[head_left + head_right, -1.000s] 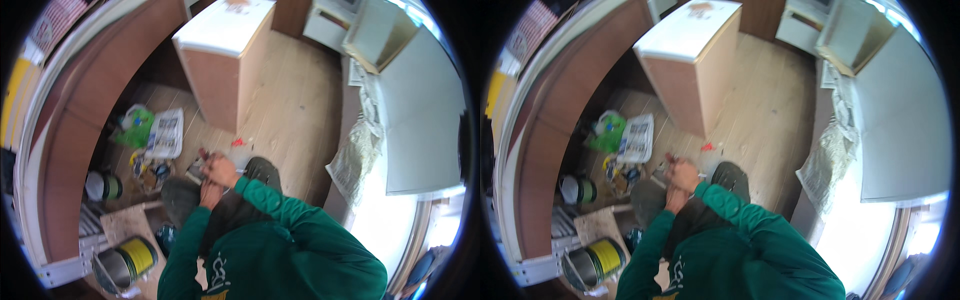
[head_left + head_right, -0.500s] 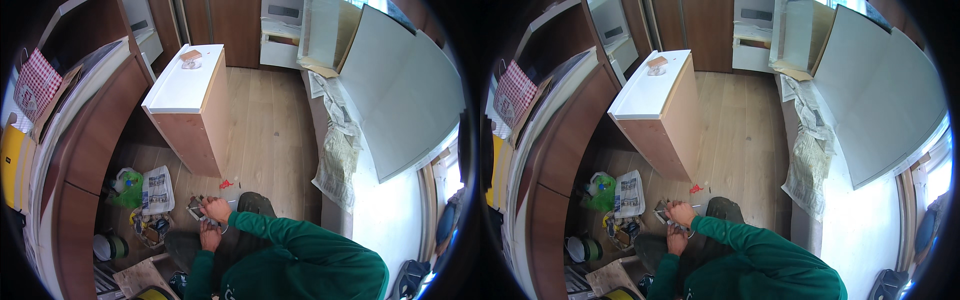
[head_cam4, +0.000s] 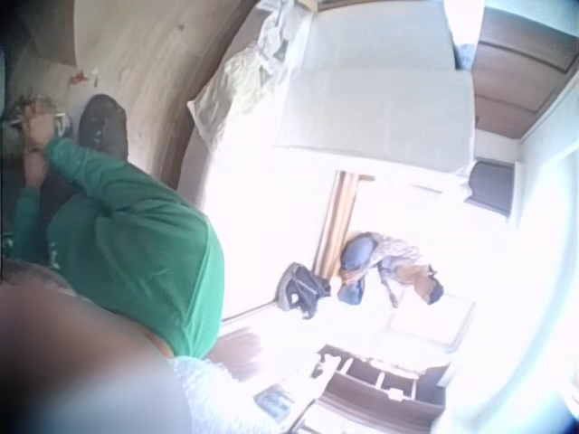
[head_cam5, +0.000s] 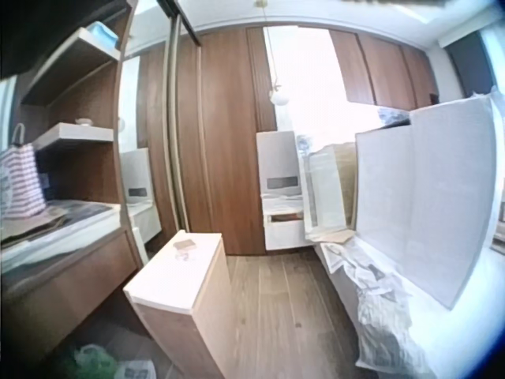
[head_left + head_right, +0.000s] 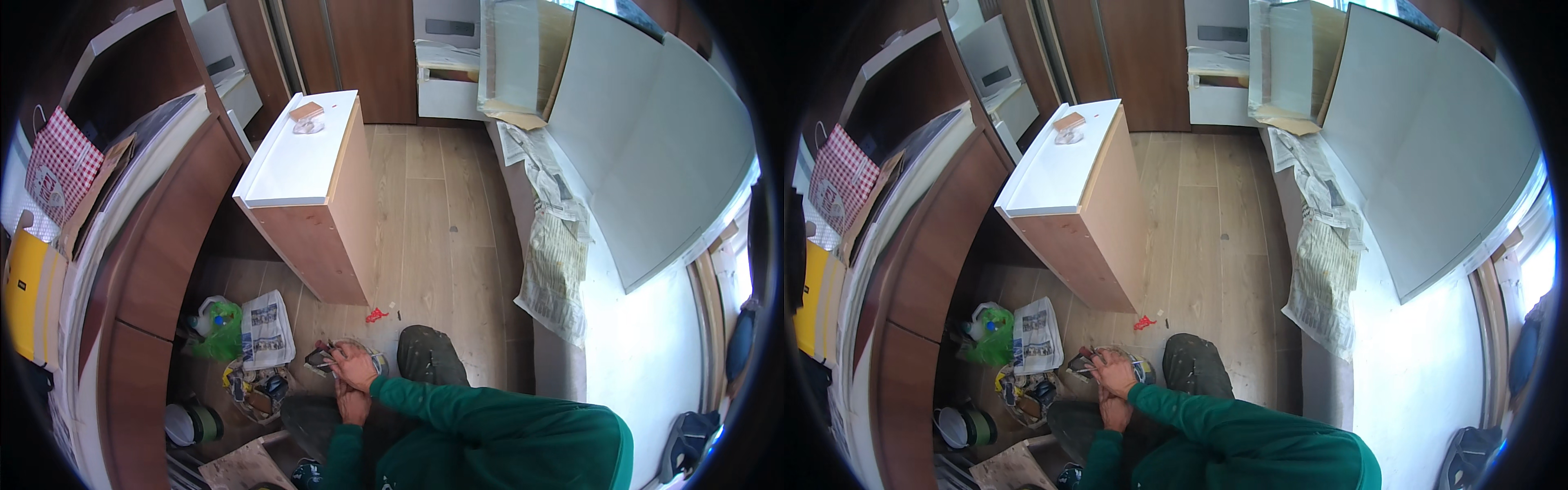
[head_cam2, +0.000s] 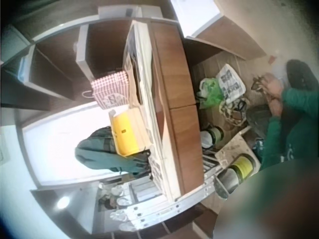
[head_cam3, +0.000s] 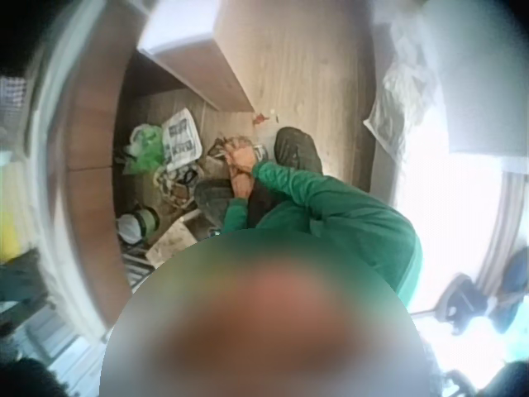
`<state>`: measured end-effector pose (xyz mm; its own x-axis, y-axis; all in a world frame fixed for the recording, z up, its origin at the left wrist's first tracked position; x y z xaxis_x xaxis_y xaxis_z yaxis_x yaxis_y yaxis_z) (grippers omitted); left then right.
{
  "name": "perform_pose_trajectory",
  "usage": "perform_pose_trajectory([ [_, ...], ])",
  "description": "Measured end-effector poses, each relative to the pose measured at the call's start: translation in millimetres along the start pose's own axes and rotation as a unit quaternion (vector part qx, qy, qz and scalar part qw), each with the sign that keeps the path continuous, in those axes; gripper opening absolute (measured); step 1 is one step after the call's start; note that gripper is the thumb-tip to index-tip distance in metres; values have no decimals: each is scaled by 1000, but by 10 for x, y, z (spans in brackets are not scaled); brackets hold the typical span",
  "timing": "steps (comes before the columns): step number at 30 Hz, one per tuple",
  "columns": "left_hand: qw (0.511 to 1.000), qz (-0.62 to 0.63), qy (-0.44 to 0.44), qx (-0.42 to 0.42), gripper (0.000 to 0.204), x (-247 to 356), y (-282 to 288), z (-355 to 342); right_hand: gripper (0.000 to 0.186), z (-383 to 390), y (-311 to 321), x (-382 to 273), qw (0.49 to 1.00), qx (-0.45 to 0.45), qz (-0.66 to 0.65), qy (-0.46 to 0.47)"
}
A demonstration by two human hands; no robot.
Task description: The person sits on the floor and prepares a small amount of white paint in a metal container. They use a putty knife to transfer paint from a larger bucket into the small container, then use a small brush to stir and spread the paint within the container. The person also wipes the rim of the paint bucket with a cloth.
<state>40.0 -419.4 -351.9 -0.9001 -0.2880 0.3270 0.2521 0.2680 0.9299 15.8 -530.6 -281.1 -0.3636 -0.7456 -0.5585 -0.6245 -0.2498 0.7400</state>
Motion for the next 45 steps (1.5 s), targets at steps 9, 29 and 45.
perform_pose_trajectory([
  [9, 998, -33, 6, -46, 36, -45, -50, 25, 37, -288, 152, 489, 999, -31, 5, 28],
  [29, 989, -55, 35, -134, 28, 77, 28, -187, 35, -366, 470, 598, 996, 81, -43, 22],
  [45, 906, -58, 156, -390, 34, -96, -473, -677, 54, 742, 1477, 1249, 888, 54, -229, -395],
])
Point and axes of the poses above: each hand's wrist, its own z-axis away from the middle knuckle, its own y-axis out of the back of the hand, x = y × z, the point moved 3 cm from there along -z, towards the middle knuckle, and after that the axes turned 1 degree about -z, right-handed, at the moved point
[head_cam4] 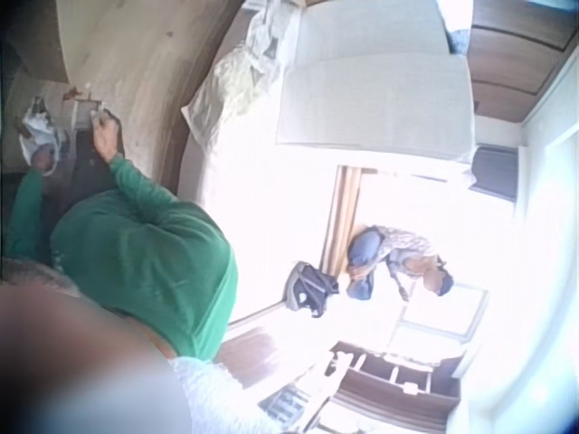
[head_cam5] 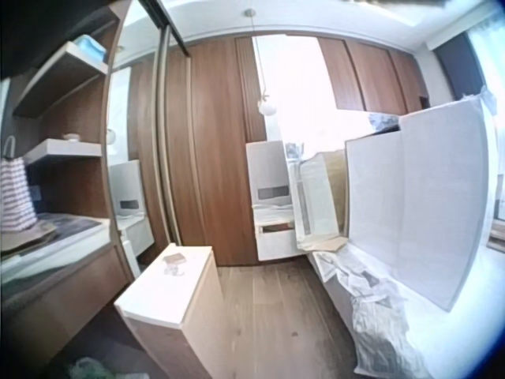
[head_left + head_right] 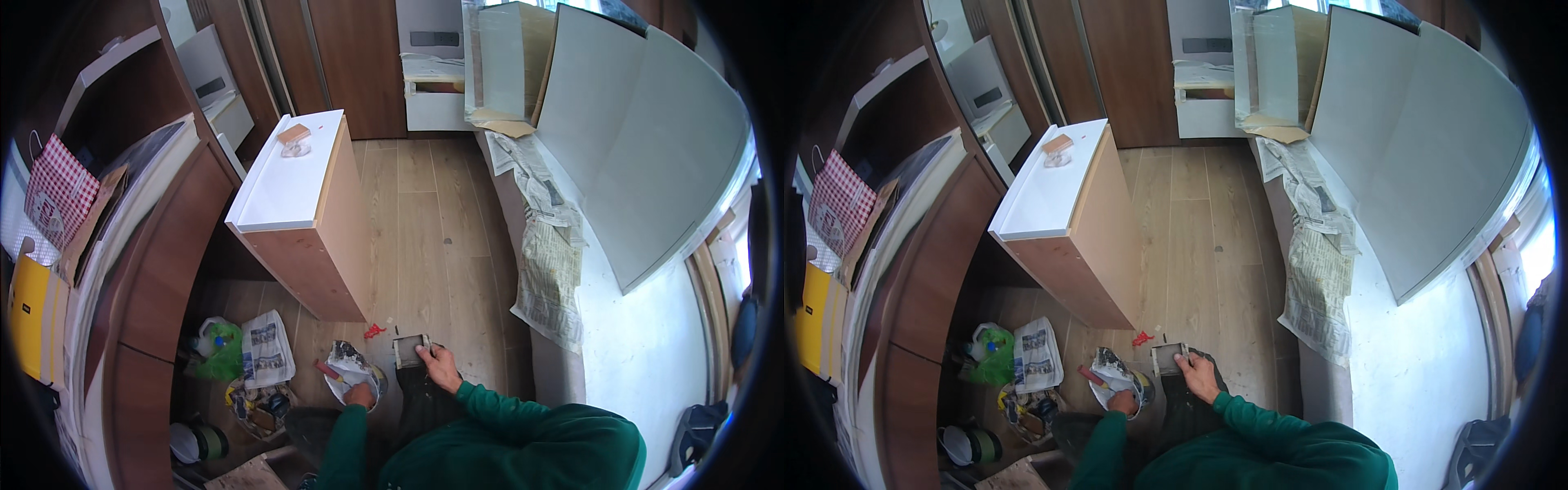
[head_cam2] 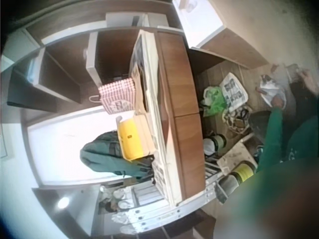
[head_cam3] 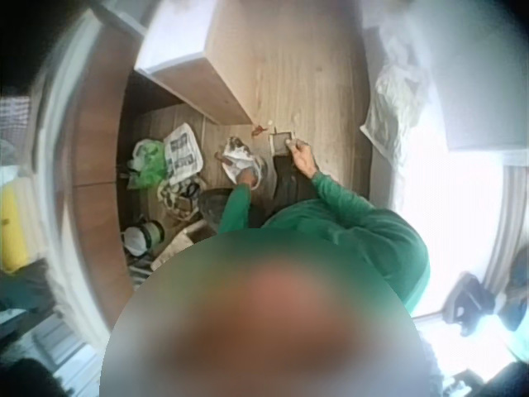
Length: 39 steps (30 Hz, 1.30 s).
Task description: The person sits on the floor and prepares a small amount of white paint in a metal container. They use a putty knife to transfer paint from a larger bucket into the small container, then use a small brush to stir and spread the paint within the container. The person also wipes the rim of the paint bucket with a cloth.
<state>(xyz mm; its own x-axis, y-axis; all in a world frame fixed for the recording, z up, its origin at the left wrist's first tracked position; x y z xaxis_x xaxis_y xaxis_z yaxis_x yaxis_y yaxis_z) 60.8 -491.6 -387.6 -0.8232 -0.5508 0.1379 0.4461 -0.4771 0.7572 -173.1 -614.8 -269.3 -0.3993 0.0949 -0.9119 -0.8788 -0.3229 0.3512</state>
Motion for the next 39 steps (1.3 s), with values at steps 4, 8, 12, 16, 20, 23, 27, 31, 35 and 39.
perform_pose_trajectory([
  [4, 999, 13, 2, 32, 31, -11, -75, -65, 53, 24, 149, 85, 995, 2, -88, -55],
  [8, 995, 23, 20, 99, 27, -4, -126, -77, 52, 25, 216, -22, 990, -2, -125, -65],
  [12, 987, 47, 15, 151, 26, -58, -143, -75, 52, -8, 166, -122, 990, -10, -125, -64],
  [16, 979, 53, -3, 199, 25, -102, -125, -44, 52, -21, 61, -119, 992, -22, -110, -53],
  [20, 980, 48, -5, 193, 23, -38, -38, 66, 51, 19, 7, -26, 993, -32, -100, -63],
  [23, 976, 60, -22, 207, 22, 14, 83, 176, 49, 69, 4, 45, 991, -27, -109, -71],
  [27, 969, 53, -31, 239, 22, -17, 158, 253, 49, 118, 24, 53, 992, -19, -107, -59],
  [31, 973, -8, -88, 211, 22, 3, 98, 236, 49, 136, 80, -13, 992, -26, -103, -67],
  [35, 961, -32, -99, 257, 21, 24, 107, 360, 49, 146, 110, -110, 990, -29, -114, -81],
  [39, 947, 23, -53, 315, 24, -62, 187, 630, 47, 135, 72, -152, 986, -31, -144, -76],
])
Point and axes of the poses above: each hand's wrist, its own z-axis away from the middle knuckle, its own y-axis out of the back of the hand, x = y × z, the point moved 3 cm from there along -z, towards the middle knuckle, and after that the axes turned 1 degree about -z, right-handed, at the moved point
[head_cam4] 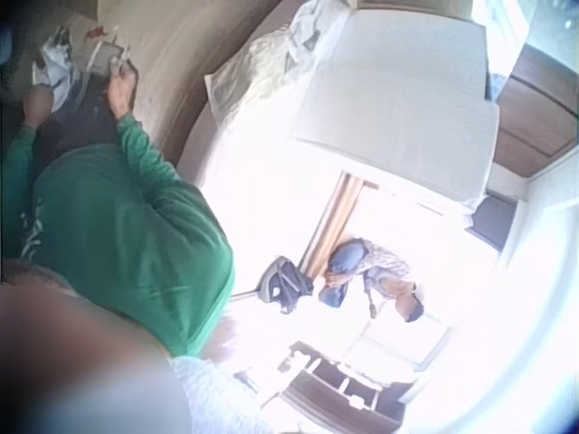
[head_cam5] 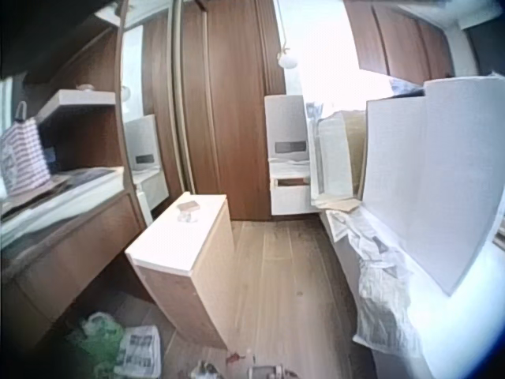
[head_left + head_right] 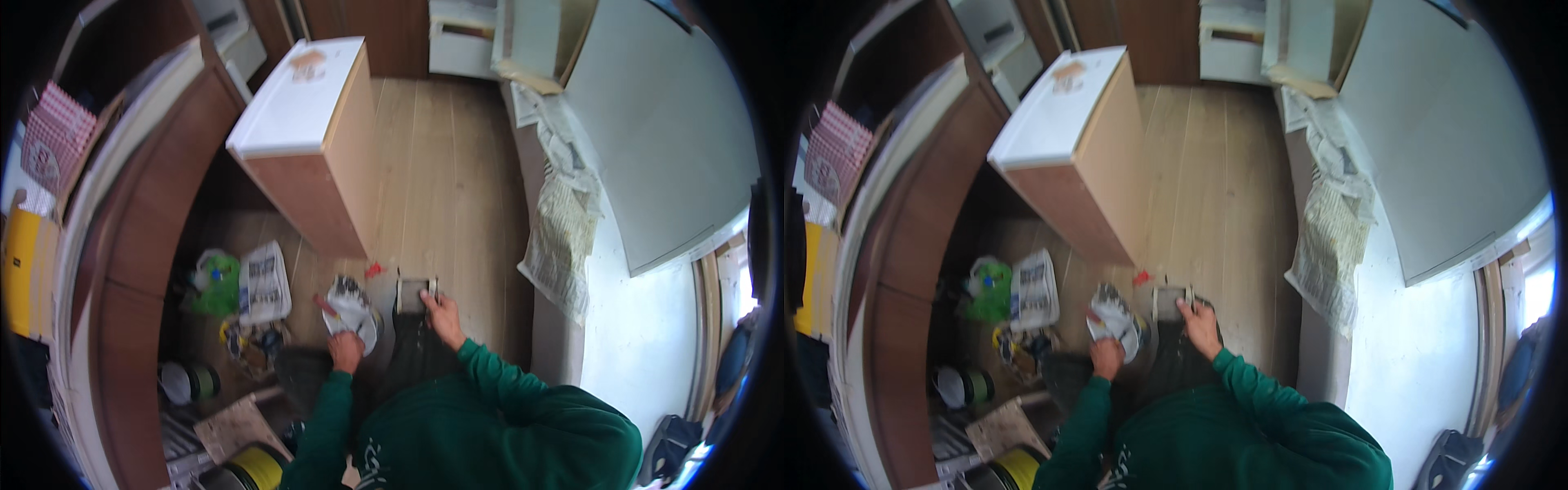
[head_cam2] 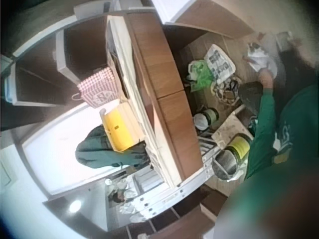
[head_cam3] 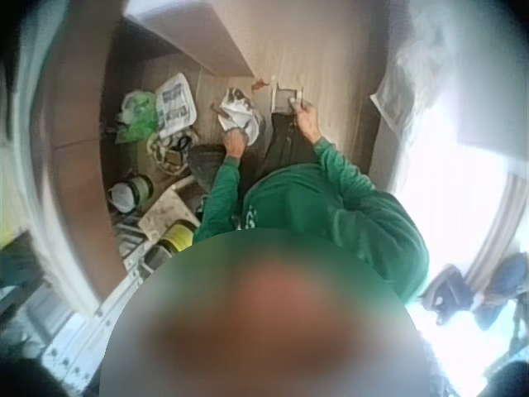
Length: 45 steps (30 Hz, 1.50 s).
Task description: The person sits on the floor and prepares a small amount of white paint in a metal container. They use a putty knife to transfer paint from a larger bucket into the small container, then use a small brush to stir and spread the paint within the container. The person also wipes the rim of the paint bucket with a cloth.
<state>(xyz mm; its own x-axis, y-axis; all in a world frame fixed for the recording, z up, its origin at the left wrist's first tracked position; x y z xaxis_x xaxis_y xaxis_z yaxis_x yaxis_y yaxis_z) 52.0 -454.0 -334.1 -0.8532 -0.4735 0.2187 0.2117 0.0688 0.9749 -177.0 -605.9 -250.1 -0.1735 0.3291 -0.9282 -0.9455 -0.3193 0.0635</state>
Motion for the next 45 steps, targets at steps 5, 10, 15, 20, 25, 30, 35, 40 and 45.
perform_pose_trajectory([
  [5, 986, 119, 105, 40, 23, -80, 331, 279, 46, -58, -94, 63, 999, -9, 36, -16],
  [10, 931, 286, 208, 87, 23, -89, 605, 588, 45, -62, -245, 70, 998, -41, 31, -30],
  [15, 873, 391, 278, 92, 23, -122, 714, 797, 42, -20, -291, 6, 994, -60, 81, -43],
  [20, 840, 443, 298, 97, 24, -169, 911, 968, 42, 3, -340, 7, 990, -71, 111, -46],
  [25, 832, 454, 296, 118, 20, -120, 1246, 1108, 43, 2, -373, 95, 988, -77, 125, -43],
  [30, 821, 487, 258, 148, 21, 82, 1667, 1190, 46, 9, -431, 105, 984, -101, 146, -32],
  [35, 855, 450, 185, 178, 21, 326, 1914, 1182, 47, 78, -500, -11, 983, -126, 123, -55],
  [40, 883, 417, 148, 158, 20, 514, 1841, 1120, 47, 191, -477, -105, 985, -131, 99, -50],
  [45, 966, 172, -53, 185, 21, 711, 1884, 1083, 48, 223, -485, -78, 986, -132, 100, -35],
])
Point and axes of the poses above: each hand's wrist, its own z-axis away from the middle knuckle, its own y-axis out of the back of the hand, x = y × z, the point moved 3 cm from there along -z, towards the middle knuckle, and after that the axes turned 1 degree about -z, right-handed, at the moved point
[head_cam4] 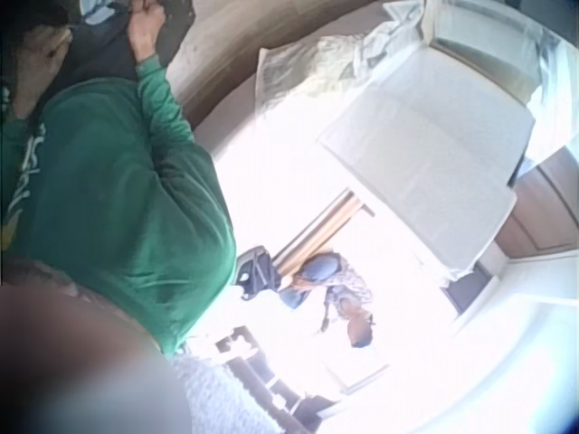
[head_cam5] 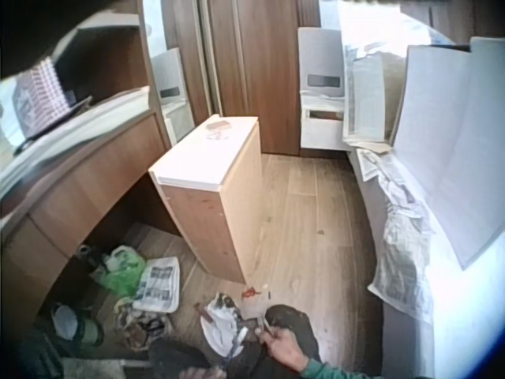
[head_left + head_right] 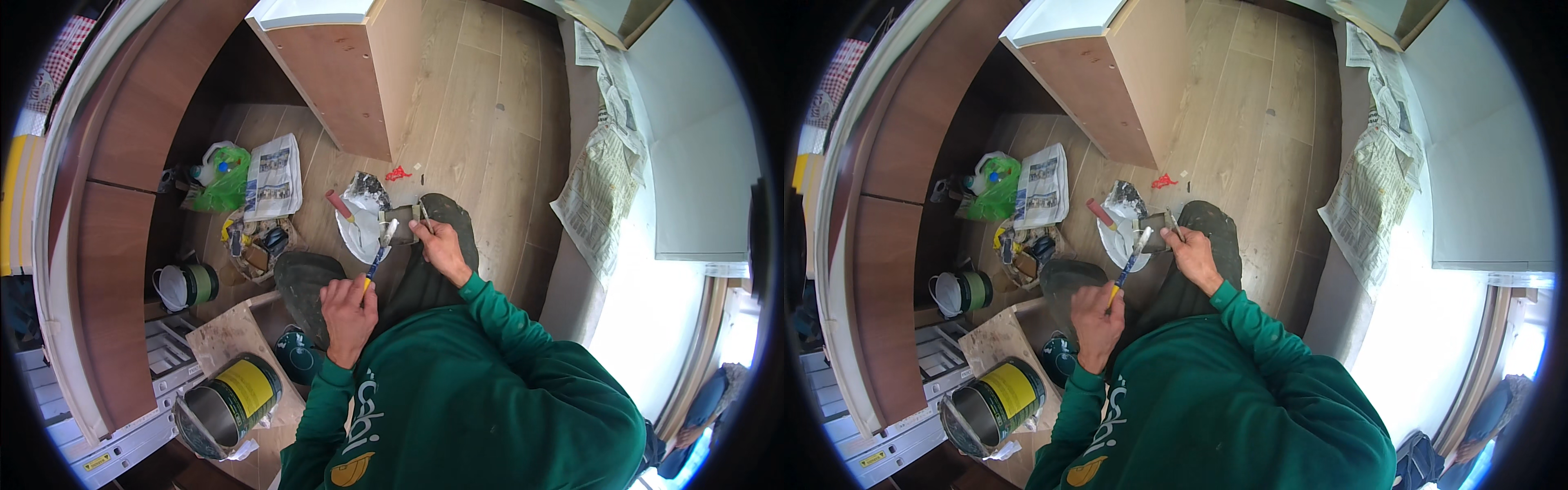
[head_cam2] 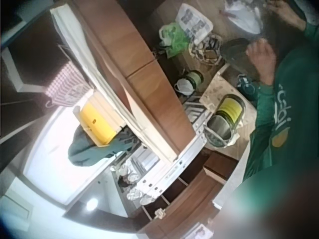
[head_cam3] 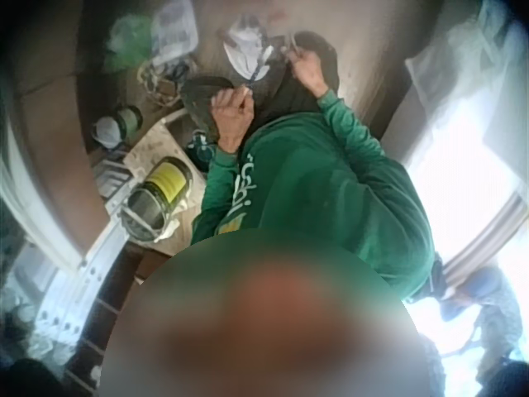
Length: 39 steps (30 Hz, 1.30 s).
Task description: The person sits on the floor and prepares a small amount of white paint in a metal container. They use a putty knife to transfer paint from a larger bucket into the small container, then use a small brush to stir and spread the paint within the container. The person also wipes the rim of the paint bucket with a cloth.
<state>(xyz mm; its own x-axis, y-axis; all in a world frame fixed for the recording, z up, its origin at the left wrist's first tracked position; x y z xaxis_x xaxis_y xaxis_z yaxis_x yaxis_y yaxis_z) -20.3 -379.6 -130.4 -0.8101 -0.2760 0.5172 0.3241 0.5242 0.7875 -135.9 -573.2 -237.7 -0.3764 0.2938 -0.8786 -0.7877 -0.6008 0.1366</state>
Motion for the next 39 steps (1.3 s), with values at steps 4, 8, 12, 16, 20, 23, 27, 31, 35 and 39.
perform_pose_trajectory([
  [4, 996, -49, -72, -4, 26, 97, 70, 2, 48, -27, -31, 20, 1000, 1, 12, 11],
  [8, 993, -60, -96, -35, 29, 127, 124, -27, 48, -13, -64, 22, 998, -16, 50, 18],
  [12, 989, -69, -126, -31, 30, 154, 169, -15, 47, 30, -124, 17, 999, -25, 40, 25],
  [16, 990, -61, -121, -34, 30, 134, 209, 18, 48, 73, -206, 6, 998, -37, 48, 17],
  [20, 995, -66, -71, -5, 28, 75, 245, 62, 49, 86, -253, -6, 997, -47, 50, 20],
  [23, 999, 5, -22, 31, 22, 20, 280, 74, 49, 85, -284, -14, 997, -49, 58, 18],
  [27, 986, 107, 101, 78, 22, -87, 462, 126, 44, 100, -335, -48, 998, -54, 29, 26],
  [31, 968, 169, 162, 92, 25, -125, 619, 151, 38, 133, -395, -94, 996, -78, -40, 12],
  [35, 958, 177, 207, 89, 25, -128, 621, 194, 37, 119, -448, -143, 993, -97, -74, 5],
  [39, 959, 170, 197, 108, 20, -150, 480, 216, 40, 82, -490, -168, 992, -105, -60, 23],
])
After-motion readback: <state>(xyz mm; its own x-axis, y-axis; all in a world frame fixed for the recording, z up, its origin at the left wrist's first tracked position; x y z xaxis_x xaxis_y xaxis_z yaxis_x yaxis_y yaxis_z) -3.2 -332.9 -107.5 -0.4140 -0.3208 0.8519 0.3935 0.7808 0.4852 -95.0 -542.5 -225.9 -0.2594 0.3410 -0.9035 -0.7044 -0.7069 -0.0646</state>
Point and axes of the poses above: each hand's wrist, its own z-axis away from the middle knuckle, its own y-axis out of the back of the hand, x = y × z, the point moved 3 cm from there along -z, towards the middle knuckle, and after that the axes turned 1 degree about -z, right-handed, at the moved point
